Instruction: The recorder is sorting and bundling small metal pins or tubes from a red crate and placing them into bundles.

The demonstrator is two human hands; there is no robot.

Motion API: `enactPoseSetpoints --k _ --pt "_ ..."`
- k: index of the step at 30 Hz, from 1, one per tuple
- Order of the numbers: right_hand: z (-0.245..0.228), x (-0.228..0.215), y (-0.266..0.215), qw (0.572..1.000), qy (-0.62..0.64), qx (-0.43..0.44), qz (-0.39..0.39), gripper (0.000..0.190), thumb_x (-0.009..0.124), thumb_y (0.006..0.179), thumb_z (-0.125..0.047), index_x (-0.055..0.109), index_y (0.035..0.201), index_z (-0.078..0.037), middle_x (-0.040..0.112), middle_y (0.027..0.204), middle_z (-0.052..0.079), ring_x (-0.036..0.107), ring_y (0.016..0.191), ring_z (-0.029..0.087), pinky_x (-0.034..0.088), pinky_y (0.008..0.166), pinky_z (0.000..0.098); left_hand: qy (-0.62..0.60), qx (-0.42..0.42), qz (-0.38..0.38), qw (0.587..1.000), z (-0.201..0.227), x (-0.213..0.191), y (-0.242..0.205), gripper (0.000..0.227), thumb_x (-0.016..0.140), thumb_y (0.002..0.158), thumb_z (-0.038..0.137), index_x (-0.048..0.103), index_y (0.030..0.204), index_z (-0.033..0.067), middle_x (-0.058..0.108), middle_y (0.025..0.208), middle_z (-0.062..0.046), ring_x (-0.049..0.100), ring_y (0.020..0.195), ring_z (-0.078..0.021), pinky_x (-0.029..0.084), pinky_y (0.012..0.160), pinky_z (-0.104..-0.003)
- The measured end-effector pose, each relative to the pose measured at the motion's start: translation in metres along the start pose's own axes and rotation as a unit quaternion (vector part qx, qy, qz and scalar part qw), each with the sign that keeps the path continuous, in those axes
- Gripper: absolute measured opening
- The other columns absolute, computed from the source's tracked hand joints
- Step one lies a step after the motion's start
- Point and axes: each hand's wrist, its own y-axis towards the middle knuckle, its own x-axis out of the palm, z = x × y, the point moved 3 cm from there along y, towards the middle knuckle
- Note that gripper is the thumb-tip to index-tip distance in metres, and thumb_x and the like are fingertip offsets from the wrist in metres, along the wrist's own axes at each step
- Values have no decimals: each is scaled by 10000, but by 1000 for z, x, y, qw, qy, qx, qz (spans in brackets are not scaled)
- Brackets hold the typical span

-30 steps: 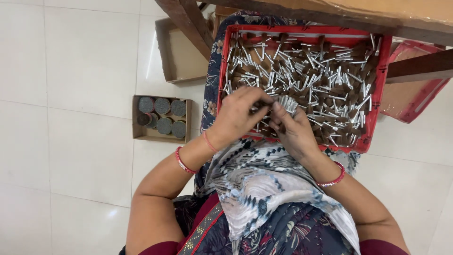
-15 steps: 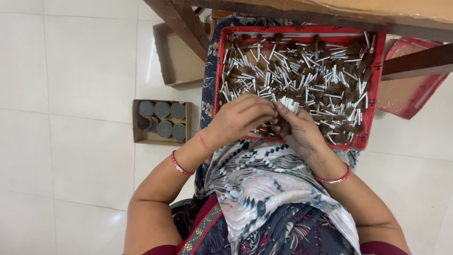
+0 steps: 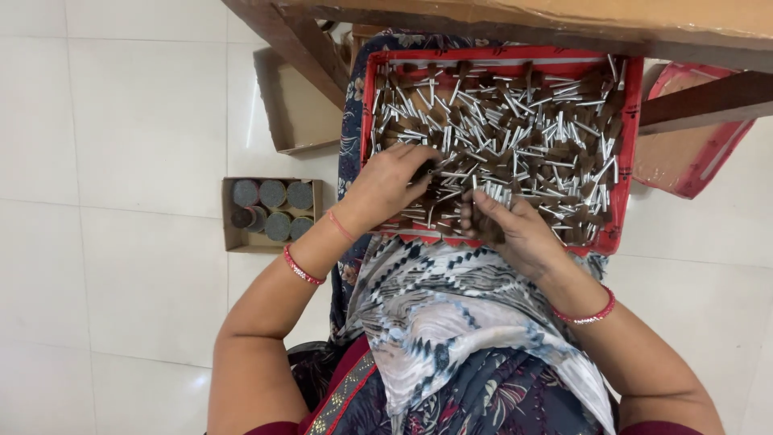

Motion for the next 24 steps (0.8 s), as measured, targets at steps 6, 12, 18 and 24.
enactPoseSetpoints --k 6,12,18,24 --pt "3 16 7 996 30 73 39 406 600 927 -385 668 1103 -25 744 970 92 731 862 227 628 813 376 -119 107 95 983 40 -19 -10 281 718 923 99 677 1200 74 683 1147 -66 653 1081 -262 563 951 -388" --pt "6 10 14 995 52 39 76 287 703 976 -308 686 1175 -102 692 1042 -8 658 889 103 552 771 306 49 224 143 963 57 -18 -18 370 641 877 128 665 1246 106 647 1253 -33 646 1199 -256 539 1010 -425" --pt "1 8 24 991 113 -45 46 251 685 989 -250 694 1145 -54 721 1030 50 697 925 158 588 851 348 -211 58 163 962 44 -11 -22 375 641 988 36 675 1344 147 550 1279 -111 654 1105 -209 637 889 -318" --pt "-1 21 18 989 82 -112 41 227 663 988 -208 680 1163 -64 734 1103 53 709 1005 167 592 911 347 -208 -72 137 966 44 -31 4 376 706 957 84 624 1323 59 706 955 -172 715 814 -336 569 737 -408"
